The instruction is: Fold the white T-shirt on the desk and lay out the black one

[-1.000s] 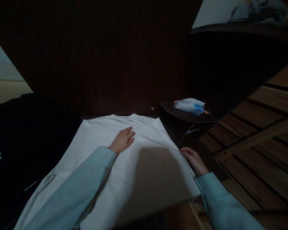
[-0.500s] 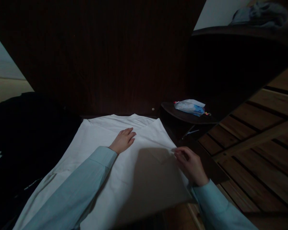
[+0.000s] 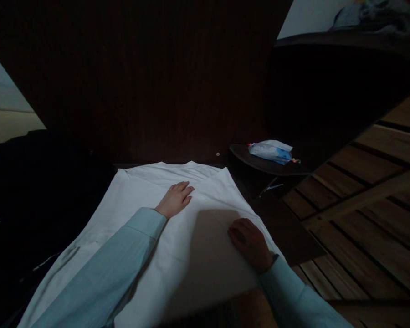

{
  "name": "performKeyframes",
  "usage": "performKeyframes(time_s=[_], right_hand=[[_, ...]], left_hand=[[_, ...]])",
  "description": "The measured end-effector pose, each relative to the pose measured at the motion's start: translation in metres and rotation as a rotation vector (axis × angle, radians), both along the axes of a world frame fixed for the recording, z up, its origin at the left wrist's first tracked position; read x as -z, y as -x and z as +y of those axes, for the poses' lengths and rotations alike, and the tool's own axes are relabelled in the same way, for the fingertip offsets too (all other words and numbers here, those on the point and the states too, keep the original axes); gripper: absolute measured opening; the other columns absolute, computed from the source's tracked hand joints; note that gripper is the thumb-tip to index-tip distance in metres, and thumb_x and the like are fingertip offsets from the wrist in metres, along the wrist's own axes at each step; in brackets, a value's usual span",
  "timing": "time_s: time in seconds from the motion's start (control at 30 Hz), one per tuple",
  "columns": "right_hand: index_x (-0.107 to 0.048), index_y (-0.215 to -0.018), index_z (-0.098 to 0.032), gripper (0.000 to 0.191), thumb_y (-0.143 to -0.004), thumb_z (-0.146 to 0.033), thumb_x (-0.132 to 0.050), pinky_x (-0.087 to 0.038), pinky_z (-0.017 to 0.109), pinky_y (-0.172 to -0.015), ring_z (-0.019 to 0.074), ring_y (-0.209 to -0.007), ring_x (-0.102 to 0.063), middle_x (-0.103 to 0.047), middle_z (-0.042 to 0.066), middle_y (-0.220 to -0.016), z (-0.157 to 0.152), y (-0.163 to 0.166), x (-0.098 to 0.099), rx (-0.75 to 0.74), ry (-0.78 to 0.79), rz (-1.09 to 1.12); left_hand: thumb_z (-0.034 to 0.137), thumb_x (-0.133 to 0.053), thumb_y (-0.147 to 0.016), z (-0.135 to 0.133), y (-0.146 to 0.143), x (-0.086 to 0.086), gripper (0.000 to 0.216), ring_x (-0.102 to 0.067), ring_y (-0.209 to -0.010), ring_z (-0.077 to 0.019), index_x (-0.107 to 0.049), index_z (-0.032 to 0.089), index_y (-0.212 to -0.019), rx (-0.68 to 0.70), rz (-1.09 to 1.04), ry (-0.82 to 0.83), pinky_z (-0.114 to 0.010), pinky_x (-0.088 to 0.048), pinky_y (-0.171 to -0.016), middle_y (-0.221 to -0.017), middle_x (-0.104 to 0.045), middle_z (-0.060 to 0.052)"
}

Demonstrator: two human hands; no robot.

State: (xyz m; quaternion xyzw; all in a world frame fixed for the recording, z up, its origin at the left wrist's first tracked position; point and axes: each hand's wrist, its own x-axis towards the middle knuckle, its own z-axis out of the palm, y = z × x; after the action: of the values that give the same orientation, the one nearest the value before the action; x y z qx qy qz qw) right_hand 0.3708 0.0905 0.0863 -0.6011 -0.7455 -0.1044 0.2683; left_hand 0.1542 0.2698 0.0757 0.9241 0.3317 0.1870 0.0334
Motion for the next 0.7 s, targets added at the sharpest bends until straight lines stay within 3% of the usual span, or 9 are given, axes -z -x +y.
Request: performKeyframes(time_s=[0.17, 0.33, 0.57, 0.7], right_hand=[[-0.054, -0.073, -0.019, 0.013, -0.081, -0.024, -0.046, -0.045, 0.029, -0.066, 0.0158, -0.071, -0.055, -0.059, 0.004, -0.075, 0.0001, -0.0004, -0.0008, 0.015, -0.015, -0.018], [-0.051, -0.078, -0.018, 0.008, -0.074, -0.024, -0.050, -0.045, 0.030, -0.066, 0.0171, -0.072, -0.054, -0.058, 0.005, -0.077, 0.0002, 0.0016, -0.0029, 0.053, 0.090, 0.049], [-0.050, -0.078, -0.019, 0.007, -0.078, -0.022, -0.044, -0.045, 0.030, -0.065, 0.0166, -0.072, -0.053, -0.057, 0.005, -0.077, 0.0021, 0.0000, 0.0001, 0.035, 0.183, 0.138], [-0.051, -0.076, -0.019, 0.009, -0.078, -0.019, -0.042, -0.045, 0.028, -0.063, 0.0155, -0.070, -0.053, -0.056, 0.004, -0.075, 0.0011, -0.0010, 0.0011, 0.010, 0.155, 0.137]], left_hand=[[0.029, -0.037, -0.086, 0.0006, -0.0001, 0.0012, 0.037, -0.041, -0.118, -0.0230, -0.048, 0.020, -0.120, 0.001, 0.003, -0.012, -0.041, -0.035, -0.097, -0.129, -0.045, -0.011], [0.028, -0.037, -0.086, 0.0004, 0.0002, 0.0004, 0.036, -0.041, -0.118, -0.0238, -0.049, 0.018, -0.119, 0.005, 0.012, -0.007, -0.041, -0.034, -0.098, -0.129, -0.045, -0.012], [0.029, -0.037, -0.086, 0.0008, 0.0002, 0.0020, 0.036, -0.041, -0.118, -0.0238, -0.050, 0.021, -0.118, 0.003, -0.003, -0.005, -0.042, -0.034, -0.097, -0.128, -0.046, -0.010], [0.029, -0.037, -0.086, 0.0010, -0.0002, 0.0021, 0.037, -0.041, -0.118, -0.0245, -0.050, 0.019, -0.119, 0.006, -0.004, 0.001, -0.042, -0.034, -0.098, -0.128, -0.046, -0.012]])
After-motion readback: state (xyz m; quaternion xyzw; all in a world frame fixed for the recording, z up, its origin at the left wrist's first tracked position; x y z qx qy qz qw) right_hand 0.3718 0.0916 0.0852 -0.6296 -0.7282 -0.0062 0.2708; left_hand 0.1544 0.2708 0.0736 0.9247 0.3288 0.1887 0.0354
